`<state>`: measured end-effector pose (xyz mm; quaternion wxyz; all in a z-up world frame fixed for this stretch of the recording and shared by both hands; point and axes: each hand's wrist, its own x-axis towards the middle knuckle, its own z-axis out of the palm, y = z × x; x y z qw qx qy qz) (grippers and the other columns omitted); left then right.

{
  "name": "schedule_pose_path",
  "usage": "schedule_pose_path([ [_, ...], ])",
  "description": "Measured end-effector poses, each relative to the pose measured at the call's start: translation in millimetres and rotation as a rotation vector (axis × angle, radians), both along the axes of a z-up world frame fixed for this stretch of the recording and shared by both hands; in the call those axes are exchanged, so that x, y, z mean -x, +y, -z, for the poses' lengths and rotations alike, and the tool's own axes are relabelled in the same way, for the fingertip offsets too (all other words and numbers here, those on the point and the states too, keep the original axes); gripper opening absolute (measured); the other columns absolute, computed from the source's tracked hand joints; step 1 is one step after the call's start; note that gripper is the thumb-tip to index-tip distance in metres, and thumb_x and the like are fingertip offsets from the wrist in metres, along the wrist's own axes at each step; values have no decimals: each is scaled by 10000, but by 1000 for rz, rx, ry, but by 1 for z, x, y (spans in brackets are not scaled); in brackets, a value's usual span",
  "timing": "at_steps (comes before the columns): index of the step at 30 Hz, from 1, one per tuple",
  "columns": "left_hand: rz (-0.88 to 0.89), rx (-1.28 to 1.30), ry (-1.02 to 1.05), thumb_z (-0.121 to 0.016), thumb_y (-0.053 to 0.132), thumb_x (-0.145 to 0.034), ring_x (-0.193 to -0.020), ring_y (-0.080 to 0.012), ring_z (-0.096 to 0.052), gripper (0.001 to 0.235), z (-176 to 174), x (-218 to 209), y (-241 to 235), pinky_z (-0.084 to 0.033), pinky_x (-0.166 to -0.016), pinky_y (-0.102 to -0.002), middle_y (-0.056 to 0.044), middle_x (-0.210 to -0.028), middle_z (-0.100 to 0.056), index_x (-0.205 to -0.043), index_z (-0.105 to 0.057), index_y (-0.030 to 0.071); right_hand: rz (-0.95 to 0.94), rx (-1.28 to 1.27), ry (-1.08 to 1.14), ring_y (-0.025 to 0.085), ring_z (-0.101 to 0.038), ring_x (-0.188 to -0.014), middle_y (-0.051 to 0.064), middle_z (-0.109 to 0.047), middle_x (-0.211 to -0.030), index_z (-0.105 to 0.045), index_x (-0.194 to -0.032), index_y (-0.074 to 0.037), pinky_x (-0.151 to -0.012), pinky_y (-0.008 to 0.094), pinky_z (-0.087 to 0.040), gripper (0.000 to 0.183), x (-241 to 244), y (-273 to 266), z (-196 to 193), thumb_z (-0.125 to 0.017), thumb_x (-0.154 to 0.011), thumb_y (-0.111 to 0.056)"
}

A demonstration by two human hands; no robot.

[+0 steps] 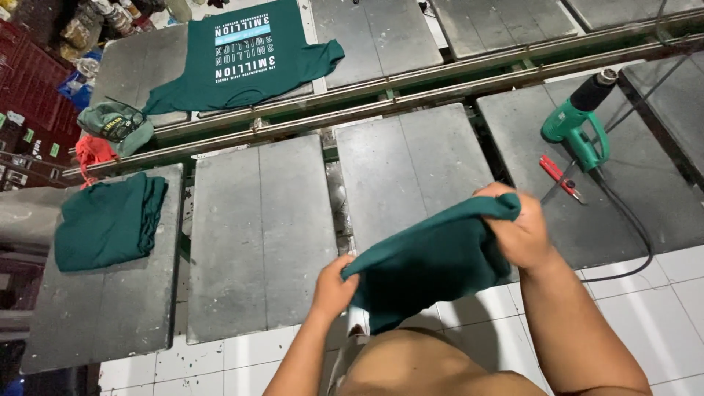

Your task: The person uses a heat gun to dry a green t-shirt laid on a metal table, then folds the t-shirt neatly and places it on a stack. The person then picks up another green t-shirt, unfolds it, and lays it flat on the table.

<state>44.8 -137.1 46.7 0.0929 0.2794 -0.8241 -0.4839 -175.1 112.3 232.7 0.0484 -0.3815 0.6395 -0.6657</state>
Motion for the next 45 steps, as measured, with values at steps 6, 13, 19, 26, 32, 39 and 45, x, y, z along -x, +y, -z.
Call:
schedule_pose_path([
  [6, -210, -3, 46, -753, 78, -822, -686, -196, -627, 145, -3, -47, -97, -501, -635, -336, -114, -669, -666, -895, -793, 197, 184, -116, 1, 160, -490, -686, 49, -539, -680, -682, -890, -58, -677, 309, -425, 141, 36, -33, 38, -656, -1025, -87],
  [13, 28, 9, -73, -812, 86, -751, -657, -192, -547, 69, -117, -69, -191, -446, -576, -333, -67, -614, -640, -808, -780, 66, 239, -493, -64, 190, -550, -700, 37, -608, -696, -714, -893, -46, -633, 327, -426, 58, 76, -69, 45, -757, -872, -80],
  [19, 172, 240, 145, -632, 304, -1002, -827, -129, -578, 214, -173, -54, -249, -430, -754, -317, 31, -839, -632, -882, -677, 134, 183, -629, 284, 144, -599, -984, -40, -668, -1034, -714, -1128, -145, -847, 345, -469, 83, 175, -86, 48, -678, -1068, -191],
  [26, 135, 229, 155, -678, 304, -957, -871, -113, -631, 185, -105, -56, -220, -468, -825, -297, 39, -883, -713, -915, -729, 131, 771, -659, 592, 470, -559, -1043, 227, -580, -1175, -642, -1173, -69, -877, 564, -454, 305, 125, -164, 83, -689, -886, -163],
  [32, 144, -6, 190, -735, 251, -943, -833, -255, -723, 139, -46, -24, -143, -570, -759, -394, -116, -827, -759, -991, -763, 124, -292, -729, 6, 437, -704, -1027, 249, -722, -1000, -609, -955, -67, -866, 519, -575, 301, -103, -220, 85, -776, -855, -296],
  [39, 241, -285, 461, -790, 77, -897, -979, -158, -596, 495, -48, -18, -120, -557, -916, -322, -128, -1030, -660, -1353, -625, -23, -233, -325, -153, 90, -577, -792, -73, -575, -759, -622, -996, -141, -791, 260, -518, 165, -136, -224, 104, -730, -906, -55],
  [45, 186, -188, 433, -862, 171, -847, -776, -106, -628, 222, -21, -15, -108, -558, -715, -215, -42, -804, -674, -1032, -784, 77, -173, -574, -18, 218, -661, -675, 67, -728, -669, -678, -838, -94, -667, 340, -525, 113, -133, -183, 120, -760, -876, -162],
])
